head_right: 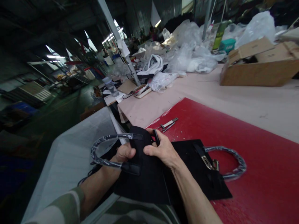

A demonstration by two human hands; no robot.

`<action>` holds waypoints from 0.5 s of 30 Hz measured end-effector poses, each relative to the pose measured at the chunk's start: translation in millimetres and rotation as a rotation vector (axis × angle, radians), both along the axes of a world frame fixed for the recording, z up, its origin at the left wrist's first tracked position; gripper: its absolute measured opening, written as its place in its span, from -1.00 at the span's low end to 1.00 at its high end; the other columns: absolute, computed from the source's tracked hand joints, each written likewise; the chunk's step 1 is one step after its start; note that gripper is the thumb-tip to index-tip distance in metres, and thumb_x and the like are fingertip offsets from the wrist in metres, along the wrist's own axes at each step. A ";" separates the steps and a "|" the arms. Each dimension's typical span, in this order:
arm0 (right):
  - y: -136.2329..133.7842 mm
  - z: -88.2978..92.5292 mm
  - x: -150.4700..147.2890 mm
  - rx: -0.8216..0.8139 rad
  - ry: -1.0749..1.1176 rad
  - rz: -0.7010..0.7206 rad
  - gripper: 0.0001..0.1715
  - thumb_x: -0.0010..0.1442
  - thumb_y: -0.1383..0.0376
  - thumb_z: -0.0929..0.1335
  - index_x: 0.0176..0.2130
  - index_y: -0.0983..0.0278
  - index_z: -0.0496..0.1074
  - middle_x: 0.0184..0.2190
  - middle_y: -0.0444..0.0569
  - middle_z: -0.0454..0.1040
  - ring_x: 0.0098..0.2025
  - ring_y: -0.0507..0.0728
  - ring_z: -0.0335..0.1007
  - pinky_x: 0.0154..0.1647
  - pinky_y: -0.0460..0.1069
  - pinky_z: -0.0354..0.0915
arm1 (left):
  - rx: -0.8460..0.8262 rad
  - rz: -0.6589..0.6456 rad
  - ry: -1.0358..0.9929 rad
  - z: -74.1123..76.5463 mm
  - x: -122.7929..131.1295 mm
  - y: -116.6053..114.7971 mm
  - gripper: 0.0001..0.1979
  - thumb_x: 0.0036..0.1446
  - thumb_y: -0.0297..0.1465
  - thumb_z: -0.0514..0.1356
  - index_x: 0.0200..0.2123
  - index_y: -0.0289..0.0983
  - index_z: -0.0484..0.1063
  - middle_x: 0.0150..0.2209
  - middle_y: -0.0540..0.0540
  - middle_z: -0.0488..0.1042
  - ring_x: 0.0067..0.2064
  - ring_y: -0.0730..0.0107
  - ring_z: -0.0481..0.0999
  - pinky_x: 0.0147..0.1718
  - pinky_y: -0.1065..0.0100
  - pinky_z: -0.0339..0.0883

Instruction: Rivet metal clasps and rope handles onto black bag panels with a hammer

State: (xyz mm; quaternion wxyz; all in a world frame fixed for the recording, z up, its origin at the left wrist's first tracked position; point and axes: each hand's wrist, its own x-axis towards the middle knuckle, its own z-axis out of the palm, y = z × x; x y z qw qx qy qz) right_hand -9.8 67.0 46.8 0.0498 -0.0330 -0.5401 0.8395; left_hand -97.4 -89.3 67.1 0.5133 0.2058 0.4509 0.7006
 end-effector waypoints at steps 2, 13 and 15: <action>-1.4 -9.2 1.5 -0.046 0.008 -0.015 -0.04 -0.18 0.00 0.64 0.12 0.23 0.38 -0.59 -0.23 0.31 -0.61 -0.03 0.06 -0.59 -0.13 -0.02 | 0.014 -0.049 -0.024 -3.2 2.7 3.8 -0.30 -0.22 -0.15 0.52 -0.02 -0.33 0.45 -0.20 -0.23 0.53 -0.13 -0.06 0.58 -0.20 0.14 0.47; -6.5 -33.4 3.3 -0.164 0.083 -0.096 0.06 -0.29 -0.11 0.65 0.10 0.24 0.42 -0.28 -0.02 0.48 -0.59 -0.07 0.11 -0.62 -0.13 0.02 | 0.030 -0.144 -0.155 -4.2 13.7 13.0 -0.43 -0.21 -0.22 0.49 -0.13 -0.33 0.46 -0.37 -0.12 0.46 -0.24 0.06 0.57 -0.22 0.19 0.44; -6.7 -35.7 4.2 -0.158 0.097 -0.092 0.03 -0.26 -0.08 0.66 0.10 0.25 0.42 -0.38 -0.07 0.45 -0.58 -0.05 0.12 -0.59 -0.12 0.05 | 0.039 -0.143 -0.153 -1.9 13.4 10.0 -0.48 -0.17 -0.25 0.47 -0.13 -0.32 0.46 -0.43 -0.07 0.43 -0.26 0.10 0.57 -0.21 0.19 0.44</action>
